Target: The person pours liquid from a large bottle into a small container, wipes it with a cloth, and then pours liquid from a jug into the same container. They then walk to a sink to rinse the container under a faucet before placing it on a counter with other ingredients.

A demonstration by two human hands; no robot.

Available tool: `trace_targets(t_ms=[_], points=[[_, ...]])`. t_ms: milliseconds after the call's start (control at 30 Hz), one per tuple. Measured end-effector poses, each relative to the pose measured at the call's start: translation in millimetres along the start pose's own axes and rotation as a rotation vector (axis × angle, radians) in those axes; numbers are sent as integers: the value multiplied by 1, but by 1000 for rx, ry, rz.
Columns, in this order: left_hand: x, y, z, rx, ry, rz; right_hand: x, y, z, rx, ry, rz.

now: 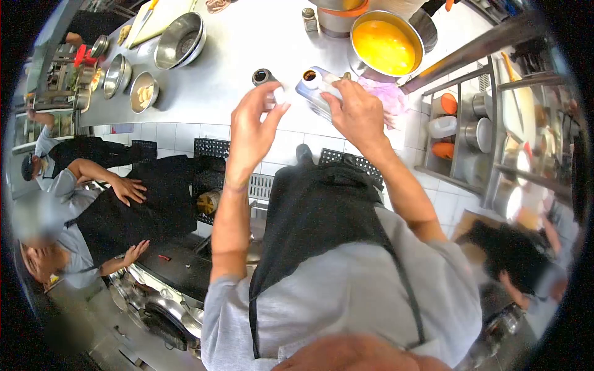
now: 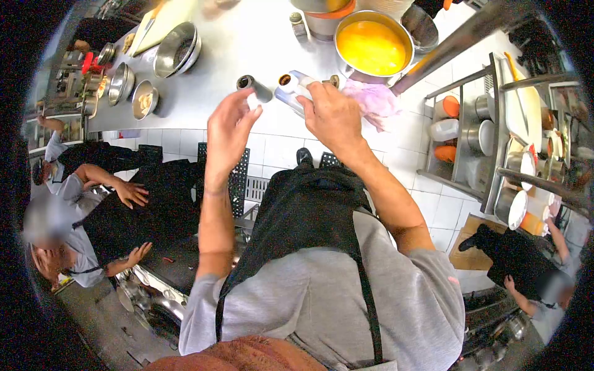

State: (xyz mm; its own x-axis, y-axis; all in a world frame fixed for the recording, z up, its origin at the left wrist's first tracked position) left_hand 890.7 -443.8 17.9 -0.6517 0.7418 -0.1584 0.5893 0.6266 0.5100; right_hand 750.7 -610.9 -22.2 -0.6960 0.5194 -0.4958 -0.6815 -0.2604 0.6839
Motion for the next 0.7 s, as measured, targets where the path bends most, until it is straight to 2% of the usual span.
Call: trace_targets(t_ms=[100,233,333,467,567,700], points=[[-43,-15,-25,-231,-242,101,3,0,-7,-108,-12,1],[-71,-29,-13,-493,-348,233,6,-3,-9,-102,15,-38],[-76,-29,-21,-535,-293,282,7,-2,-10,-97,18,-40],[-84,-29,-22,-597,-322,346,6,-4,-12,-87,34,-29],[-89,-35,-24,-724,-241,405,6,-3,-12,-77,35,-3],[-85,-35,-31,-689,-319,366,6,-3,-12,-76,42,10]])
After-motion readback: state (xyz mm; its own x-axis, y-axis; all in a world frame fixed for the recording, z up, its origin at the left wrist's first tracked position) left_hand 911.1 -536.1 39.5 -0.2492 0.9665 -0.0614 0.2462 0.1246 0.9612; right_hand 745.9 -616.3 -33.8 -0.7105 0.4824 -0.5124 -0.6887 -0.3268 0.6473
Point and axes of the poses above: each hand's wrist, its own x-axis away from the middle knuckle, its own y-axis out of the back of the hand, z = x × y, the point moved 1 cm from there along -x, towards the middle knuckle
